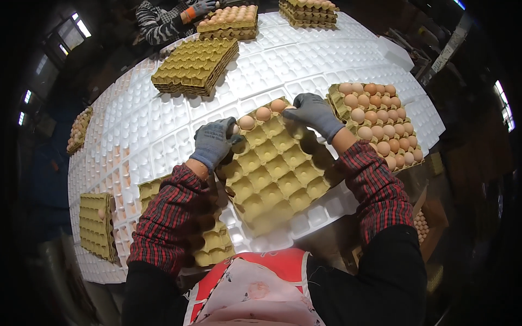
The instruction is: The person transfers eggs by hand from cardboard cartons into the slots of plastic trays and moves empty cartons on the table.
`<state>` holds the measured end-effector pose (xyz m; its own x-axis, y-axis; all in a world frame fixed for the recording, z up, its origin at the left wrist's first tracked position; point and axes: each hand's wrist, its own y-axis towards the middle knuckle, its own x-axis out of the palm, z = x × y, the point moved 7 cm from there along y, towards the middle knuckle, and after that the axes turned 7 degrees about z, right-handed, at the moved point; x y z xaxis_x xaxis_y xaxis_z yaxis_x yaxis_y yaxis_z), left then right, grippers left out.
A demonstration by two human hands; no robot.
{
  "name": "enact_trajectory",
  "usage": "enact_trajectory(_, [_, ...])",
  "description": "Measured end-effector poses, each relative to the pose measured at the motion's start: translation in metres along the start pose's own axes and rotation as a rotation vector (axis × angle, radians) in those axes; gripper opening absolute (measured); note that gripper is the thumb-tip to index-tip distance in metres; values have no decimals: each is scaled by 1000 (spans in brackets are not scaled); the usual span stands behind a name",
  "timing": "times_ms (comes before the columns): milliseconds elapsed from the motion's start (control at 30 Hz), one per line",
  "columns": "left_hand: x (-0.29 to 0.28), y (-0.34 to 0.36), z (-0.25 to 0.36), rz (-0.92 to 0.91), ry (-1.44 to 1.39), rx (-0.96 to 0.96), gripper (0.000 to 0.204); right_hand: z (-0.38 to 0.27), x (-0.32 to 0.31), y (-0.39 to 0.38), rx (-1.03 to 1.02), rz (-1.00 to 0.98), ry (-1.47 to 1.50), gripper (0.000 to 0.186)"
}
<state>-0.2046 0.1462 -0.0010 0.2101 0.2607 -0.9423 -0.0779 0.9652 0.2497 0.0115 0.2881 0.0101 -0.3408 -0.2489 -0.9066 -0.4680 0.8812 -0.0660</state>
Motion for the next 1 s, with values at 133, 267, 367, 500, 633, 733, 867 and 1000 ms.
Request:
enact_trajectory(133, [3, 1, -41, 102, -971, -360, 44, 27, 2, 15, 257, -150, 1402, 32])
enact_trajectory(267, [-2, 17, -22, 38, -1408, -287, 42, -3, -10, 42, -55, -249, 798, 34])
enact_trajectory(367, [19, 26, -2, -316, -2449, -750, 50, -35, 8, 38, -774, 139, -192, 36])
enact_trajectory(500, [12, 37, 1, -227, -1160, -640, 60, -45, 20, 44, -694, -65, -406, 41])
enact_trajectory(633, [14, 44, 33, -189, 19, -117, 43, -22, -3, 53, -383, -118, 621, 38])
enact_trajectory(733, [38, 44, 25, -112, 151, -135, 23, -45, -13, 29, -112, -376, 1157, 36])
enact_trajectory(867, [8, 19, 24, 108, -182, -129, 37, -63, 11, 31, -658, -105, 227, 38])
enact_trajectory(1000, [-24, -28, -62, 293, -471, -299, 53, -98, 46, 15, -662, 95, -502, 32])
